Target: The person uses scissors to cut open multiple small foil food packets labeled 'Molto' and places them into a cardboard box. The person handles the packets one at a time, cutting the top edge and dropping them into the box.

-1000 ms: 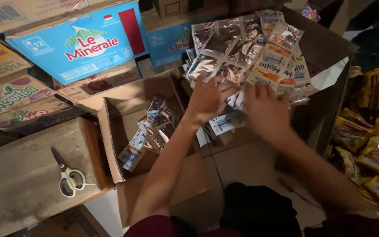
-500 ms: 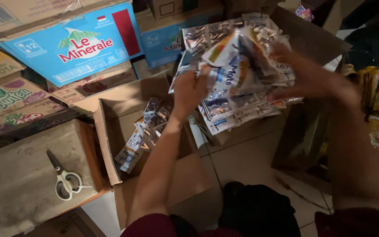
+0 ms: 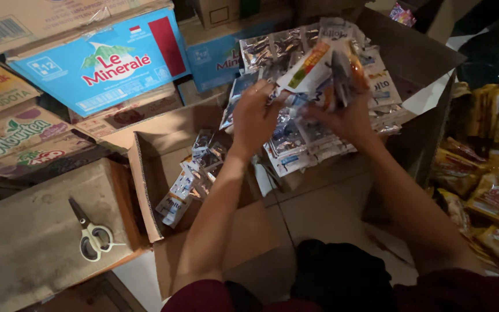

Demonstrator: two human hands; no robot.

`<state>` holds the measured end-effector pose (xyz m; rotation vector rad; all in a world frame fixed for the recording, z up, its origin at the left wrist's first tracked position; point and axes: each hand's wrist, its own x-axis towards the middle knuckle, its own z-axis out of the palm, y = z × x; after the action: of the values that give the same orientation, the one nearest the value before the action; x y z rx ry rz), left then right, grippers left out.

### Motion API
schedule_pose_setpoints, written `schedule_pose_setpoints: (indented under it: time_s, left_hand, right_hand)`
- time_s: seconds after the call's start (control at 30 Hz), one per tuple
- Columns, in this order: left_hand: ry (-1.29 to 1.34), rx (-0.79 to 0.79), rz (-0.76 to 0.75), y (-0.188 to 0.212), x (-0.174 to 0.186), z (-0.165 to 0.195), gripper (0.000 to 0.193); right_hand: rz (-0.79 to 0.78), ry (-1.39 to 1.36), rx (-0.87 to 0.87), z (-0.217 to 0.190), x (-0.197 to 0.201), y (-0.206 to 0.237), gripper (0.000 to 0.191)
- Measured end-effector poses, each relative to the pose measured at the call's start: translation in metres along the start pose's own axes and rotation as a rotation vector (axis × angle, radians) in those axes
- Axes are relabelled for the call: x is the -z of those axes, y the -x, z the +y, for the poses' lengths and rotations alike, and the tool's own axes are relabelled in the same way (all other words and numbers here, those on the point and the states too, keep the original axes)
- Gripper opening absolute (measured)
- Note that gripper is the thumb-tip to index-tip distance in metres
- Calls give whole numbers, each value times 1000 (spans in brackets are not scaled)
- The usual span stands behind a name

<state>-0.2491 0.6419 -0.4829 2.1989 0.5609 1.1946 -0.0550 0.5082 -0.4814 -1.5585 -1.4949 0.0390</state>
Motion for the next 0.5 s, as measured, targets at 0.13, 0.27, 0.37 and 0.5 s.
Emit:
schedule_pose_setpoints:
  time_s: [0.13,0.27,0.37,0.5]
  left_hand:
    - [27,-8,-5,-5,11,11,30]
    - [-5,-37,122,-8,17,18,50]
    - [-5,-79,262,-9,14,22,57]
    - [-3,-85,385,-4,13,23,61]
  right_hand:
    - [2,-136,-379,10,-9,-3,50]
    - [99,-103,-149,-6,-7,-20,53]
    - [234,-428,-141,-36,6,-49,46]
    - [198,-87,301,-86,42,-85,33]
